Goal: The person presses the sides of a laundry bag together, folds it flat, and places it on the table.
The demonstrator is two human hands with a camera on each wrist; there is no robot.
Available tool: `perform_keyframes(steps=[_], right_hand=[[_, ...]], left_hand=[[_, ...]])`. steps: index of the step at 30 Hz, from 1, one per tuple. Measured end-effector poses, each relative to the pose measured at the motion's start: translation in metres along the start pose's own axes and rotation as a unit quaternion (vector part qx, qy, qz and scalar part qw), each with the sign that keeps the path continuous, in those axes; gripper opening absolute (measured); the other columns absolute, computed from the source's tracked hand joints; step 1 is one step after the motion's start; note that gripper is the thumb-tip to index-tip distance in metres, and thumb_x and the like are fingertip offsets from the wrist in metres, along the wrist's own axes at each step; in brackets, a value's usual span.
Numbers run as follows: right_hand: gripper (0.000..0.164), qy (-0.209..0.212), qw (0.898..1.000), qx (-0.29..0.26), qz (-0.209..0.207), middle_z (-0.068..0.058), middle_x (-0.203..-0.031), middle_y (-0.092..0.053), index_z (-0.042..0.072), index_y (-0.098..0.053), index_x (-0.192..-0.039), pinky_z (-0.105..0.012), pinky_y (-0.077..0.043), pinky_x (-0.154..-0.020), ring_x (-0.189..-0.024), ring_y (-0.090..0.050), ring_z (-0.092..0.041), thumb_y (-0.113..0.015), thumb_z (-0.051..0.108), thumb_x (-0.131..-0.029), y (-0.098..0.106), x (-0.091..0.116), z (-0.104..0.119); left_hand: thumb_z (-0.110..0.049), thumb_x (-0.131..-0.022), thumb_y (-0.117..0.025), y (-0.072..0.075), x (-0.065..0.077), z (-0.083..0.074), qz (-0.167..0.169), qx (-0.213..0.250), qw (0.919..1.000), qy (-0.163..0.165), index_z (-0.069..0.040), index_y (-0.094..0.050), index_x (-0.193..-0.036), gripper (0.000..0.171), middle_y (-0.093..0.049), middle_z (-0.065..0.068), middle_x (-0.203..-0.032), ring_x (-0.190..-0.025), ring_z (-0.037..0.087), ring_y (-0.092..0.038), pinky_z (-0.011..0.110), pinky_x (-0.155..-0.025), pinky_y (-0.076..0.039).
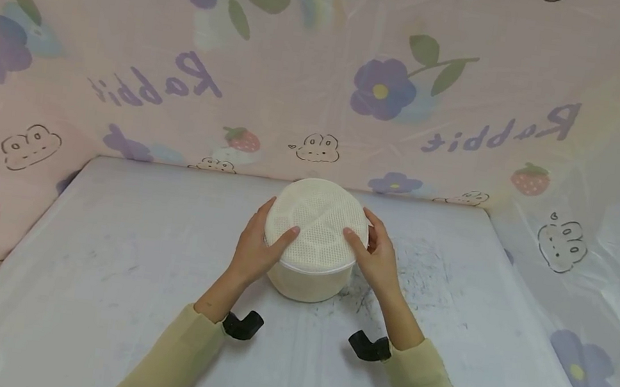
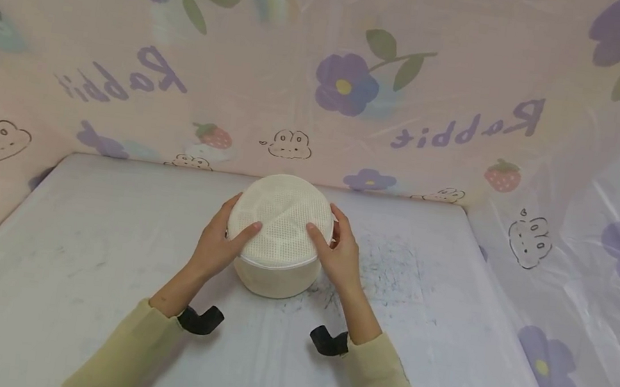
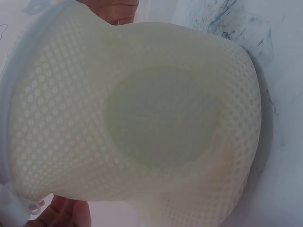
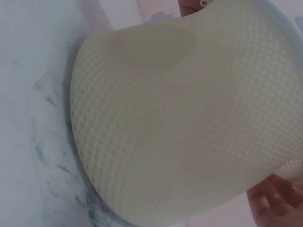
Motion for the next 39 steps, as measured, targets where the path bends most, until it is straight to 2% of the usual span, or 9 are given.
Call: perform_keyframes(steps=[11, 23, 39], right_hand=[[0.068, -0.004, 1.000, 0.006, -0.012, -0.017, -0.125, -0.059, 0.019, -0.030, -0.150, -0.019, -0.053, -0.076, -0.101, -0.062, -0.028, -0.063, 0.032, -0.093, -0.004, 0.008, -0.008], [0.070, -0.004, 1.000, 0.004, -0.031, -0.018, -0.124, -0.057, 0.016, -0.029, -0.150, -0.018, -0.052, -0.073, -0.100, -0.063, -0.028, -0.065, 0.028, -0.092, -0.010, 0.013, -0.015], [0.074, -0.014, 0.997, 0.060, -0.037, -0.017, -0.124, -0.059, 0.014, -0.029, -0.150, -0.021, -0.050, -0.072, -0.094, -0.063, -0.025, -0.068, 0.031, -0.090, -0.013, 0.018, -0.023]], left_hand=[[-0.041, -0.090, -0.061, -0.004, 0.000, 0.006, 0.002, -0.004, 1.0000, -0.002, -0.012, -0.026, -0.151, 0.076, -0.033, 0.012, -0.154, -0.141, 0.032, -0.032, 0.056, -0.112, -0.026], [-0.041, -0.092, -0.060, -0.007, 0.001, 0.011, 0.007, -0.005, 1.0000, 0.004, -0.011, -0.026, -0.151, 0.075, -0.034, 0.014, -0.153, -0.140, 0.034, -0.034, 0.054, -0.112, -0.027], [-0.038, -0.093, -0.060, -0.010, 0.002, 0.019, 0.005, -0.021, 0.9998, 0.001, -0.007, -0.027, -0.151, 0.074, -0.033, 0.017, -0.153, -0.141, 0.035, -0.032, 0.054, -0.113, -0.027]])
Point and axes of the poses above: each hand's wrist, its own x-axis away from the middle knuckle, its own y-axis out of the back of the hand, z = x × y, the point moved 1 cm from there along -x, towards the middle knuckle
